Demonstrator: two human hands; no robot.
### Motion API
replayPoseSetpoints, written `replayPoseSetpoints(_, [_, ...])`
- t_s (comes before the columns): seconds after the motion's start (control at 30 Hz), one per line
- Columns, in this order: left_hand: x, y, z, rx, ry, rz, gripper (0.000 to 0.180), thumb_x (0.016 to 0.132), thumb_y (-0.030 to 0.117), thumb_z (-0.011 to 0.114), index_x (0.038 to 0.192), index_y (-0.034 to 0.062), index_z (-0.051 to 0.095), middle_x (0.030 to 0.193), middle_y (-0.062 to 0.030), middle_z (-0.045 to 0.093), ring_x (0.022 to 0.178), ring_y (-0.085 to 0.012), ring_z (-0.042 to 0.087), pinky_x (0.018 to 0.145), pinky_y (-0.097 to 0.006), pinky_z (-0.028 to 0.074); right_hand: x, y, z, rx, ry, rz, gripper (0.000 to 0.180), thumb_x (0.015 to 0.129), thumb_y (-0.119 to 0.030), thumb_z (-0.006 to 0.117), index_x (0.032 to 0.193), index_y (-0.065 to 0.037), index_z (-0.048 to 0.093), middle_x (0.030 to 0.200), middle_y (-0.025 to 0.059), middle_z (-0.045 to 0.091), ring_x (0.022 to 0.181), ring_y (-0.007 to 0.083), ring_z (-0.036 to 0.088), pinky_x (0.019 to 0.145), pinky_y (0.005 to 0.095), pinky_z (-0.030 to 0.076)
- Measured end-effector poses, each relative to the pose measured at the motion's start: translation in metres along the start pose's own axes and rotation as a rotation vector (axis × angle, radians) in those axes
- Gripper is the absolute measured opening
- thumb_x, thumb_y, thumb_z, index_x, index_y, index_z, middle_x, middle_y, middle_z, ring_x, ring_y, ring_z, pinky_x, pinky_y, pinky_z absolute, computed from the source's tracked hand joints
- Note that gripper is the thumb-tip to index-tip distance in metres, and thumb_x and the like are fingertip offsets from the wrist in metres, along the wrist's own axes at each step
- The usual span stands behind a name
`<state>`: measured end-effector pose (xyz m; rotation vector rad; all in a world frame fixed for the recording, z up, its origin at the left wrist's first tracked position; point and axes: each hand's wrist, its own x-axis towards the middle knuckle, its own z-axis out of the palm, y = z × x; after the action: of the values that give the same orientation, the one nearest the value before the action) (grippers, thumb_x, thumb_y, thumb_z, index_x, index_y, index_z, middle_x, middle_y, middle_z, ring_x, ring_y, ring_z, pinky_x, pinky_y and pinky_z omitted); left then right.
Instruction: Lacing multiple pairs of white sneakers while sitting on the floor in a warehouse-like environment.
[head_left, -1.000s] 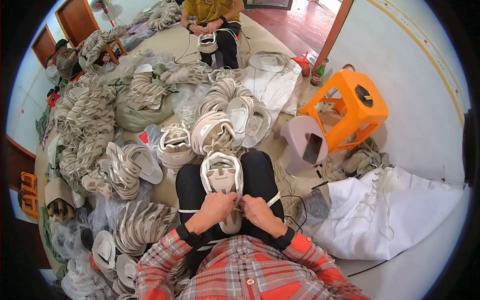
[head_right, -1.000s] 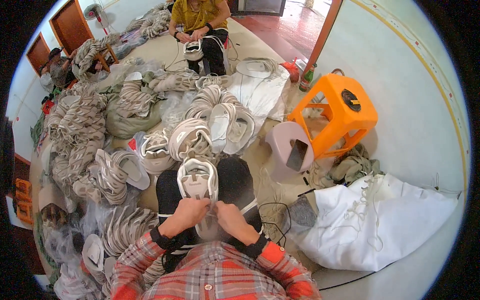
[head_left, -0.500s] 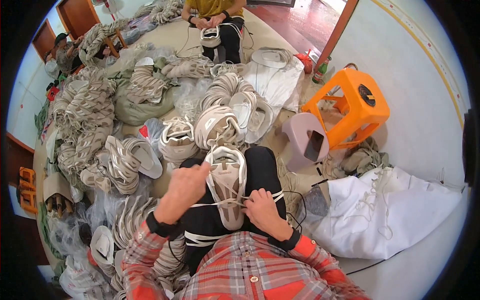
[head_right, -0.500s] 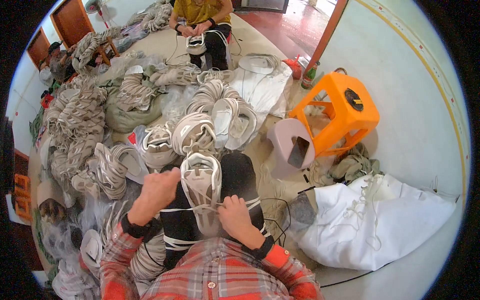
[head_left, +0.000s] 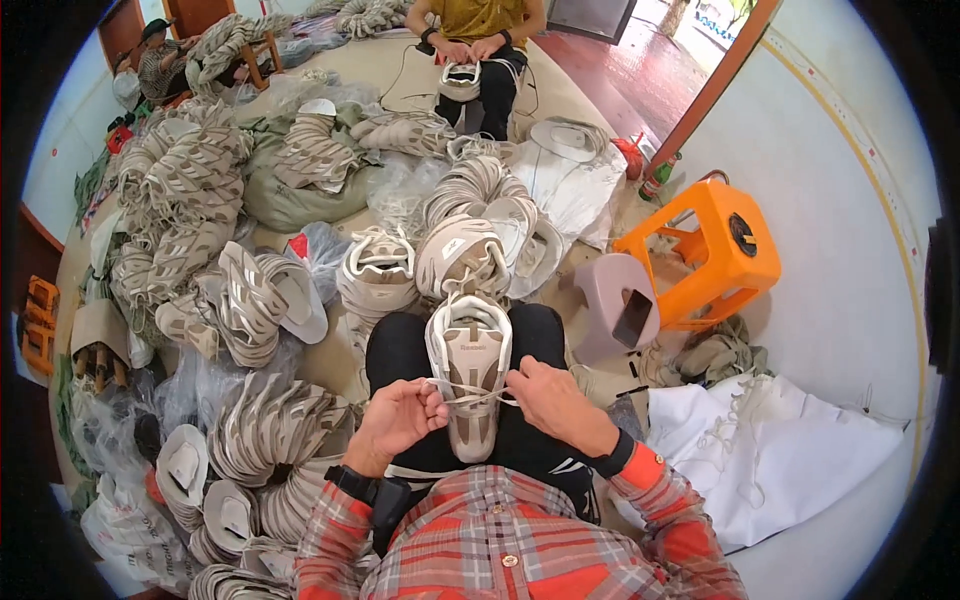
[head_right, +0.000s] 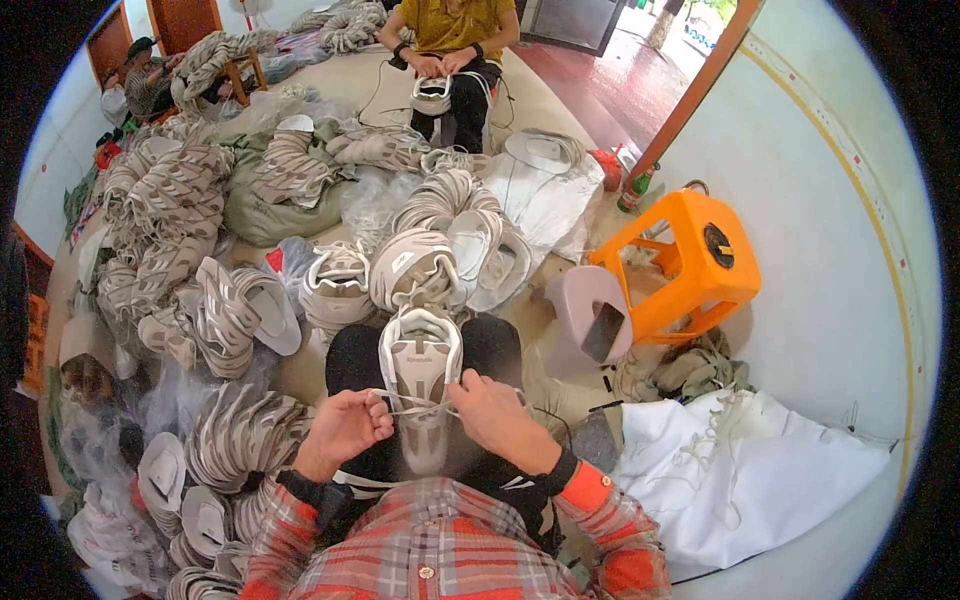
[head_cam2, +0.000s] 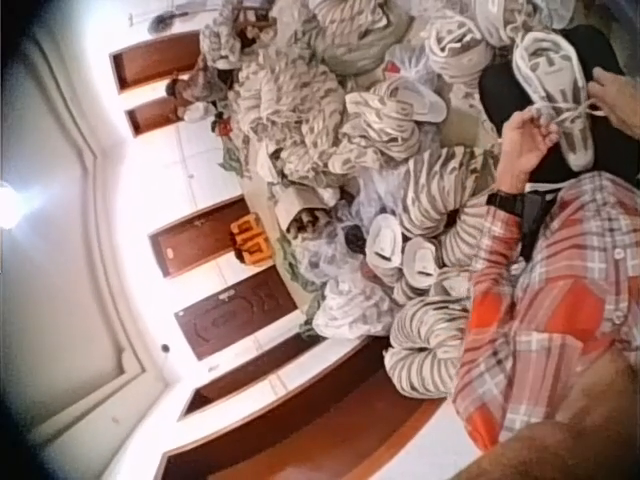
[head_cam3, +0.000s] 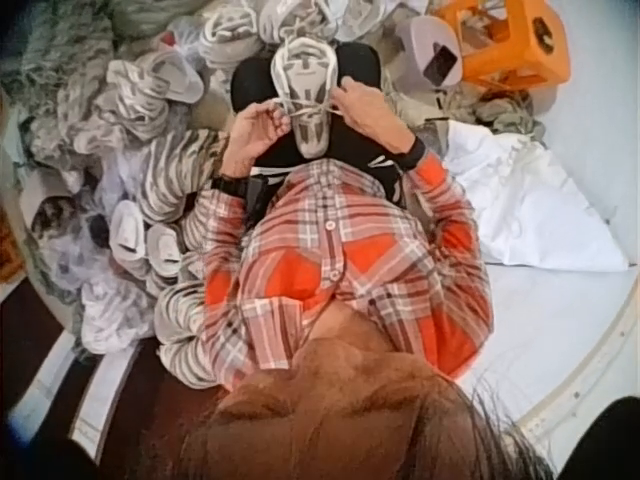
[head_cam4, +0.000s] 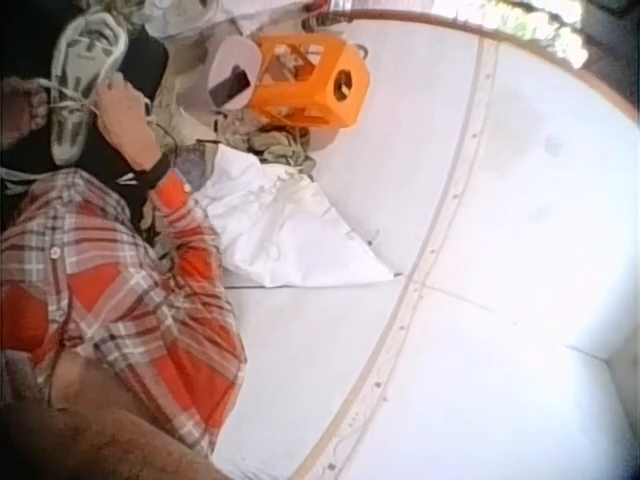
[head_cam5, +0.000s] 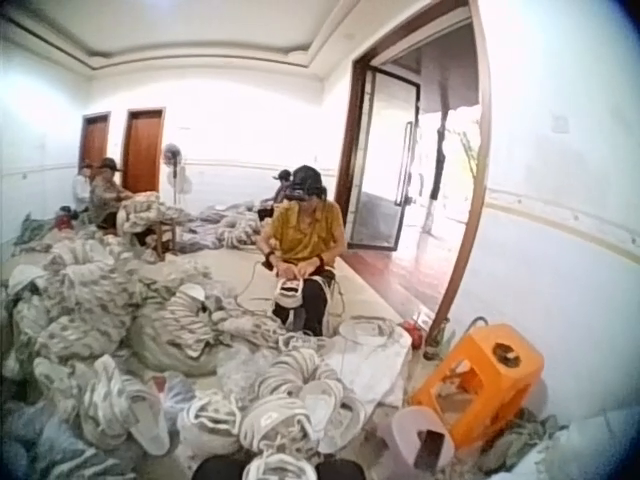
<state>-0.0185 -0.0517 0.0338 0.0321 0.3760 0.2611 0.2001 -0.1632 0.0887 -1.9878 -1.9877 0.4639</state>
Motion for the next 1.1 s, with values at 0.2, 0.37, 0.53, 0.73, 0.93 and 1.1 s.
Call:
replayPoseSetpoints(0.2, [-0.018,0.016,-0.003,0.031,0.061,0.446,0.018,0.079,0.017,0.049,0.074,0.0003,0.053,0.072,-0.0107,0.054,0.070,-0.0235,0.050,0.071,-0.036,0.041,-0.013,0.009,-0.015,0.082,-0.105,0.010,0.013,0.076,-0.019,0.062,0.073,-0.006,0.062,0.075,0.0118,0.054,0.076,0.0324,0.054,0.065,0.0425,0.045])
replayPoseSetpoints(0.37, [-0.095,0.103,-0.021,-0.241,-0.096,0.845,0.007,0.080,0.008,0.045,0.079,0.0022,0.047,0.076,-0.0062,0.048,0.074,-0.0184,0.047,0.069,-0.033,0.037,-0.026,0.015,-0.002,0.260,0.050,0.065,0.013,0.069,-0.023,0.069,0.072,-0.010,0.066,0.073,0.0099,0.054,0.078,0.0293,0.049,0.068,0.0387,0.042])
replayPoseSetpoints(0.53, [-0.138,0.122,-0.037,-0.169,-0.131,0.922,0.006,0.081,0.008,0.042,0.083,0.0032,0.045,0.078,-0.0053,0.047,0.077,-0.0185,0.048,0.072,-0.033,0.036,-0.029,0.027,-0.001,0.191,0.051,0.099,0.015,0.065,-0.018,0.075,0.066,-0.007,0.064,0.069,0.0055,0.054,0.075,0.0240,0.049,0.066,0.0344,0.039])
replayPoseSetpoints(0.73, [-0.173,0.173,-0.060,-0.131,-0.022,1.090,0.010,0.082,0.004,0.041,0.083,-0.0025,0.048,0.080,-0.0114,0.051,0.078,-0.0212,0.047,0.072,-0.034,0.037,-0.034,0.018,-0.031,0.550,-0.167,0.044,0.021,0.064,-0.025,0.076,0.061,-0.008,0.064,0.064,0.0013,0.055,0.076,0.0204,0.048,0.067,0.0320,0.038])
replayPoseSetpoints(0.93, [-0.293,0.303,-0.145,0.007,0.317,1.290,0.016,0.082,0.004,0.042,0.085,-0.0073,0.053,0.085,-0.0149,0.054,0.079,-0.0255,0.049,0.074,-0.036,0.039,-0.029,0.011,-0.024,0.413,-0.192,-0.272,0.014,0.067,-0.021,0.077,0.070,-0.011,0.067,0.069,-0.0031,0.059,0.076,0.0168,0.047,0.069,0.0304,0.037])
replayPoseSetpoints(1.1, [-0.504,0.389,-0.091,0.783,0.410,1.526,0.030,0.086,0.016,0.059,0.110,-0.0025,0.057,0.106,-0.0100,0.061,0.095,-0.0153,0.058,0.085,-0.026,0.045,0.000,0.023,0.023,0.888,-0.275,0.124,0.032,0.076,-0.008,0.066,0.107,-0.004,0.060,0.084,0.0023,0.062,0.078,0.0101,0.055,0.070,0.0270,0.046])
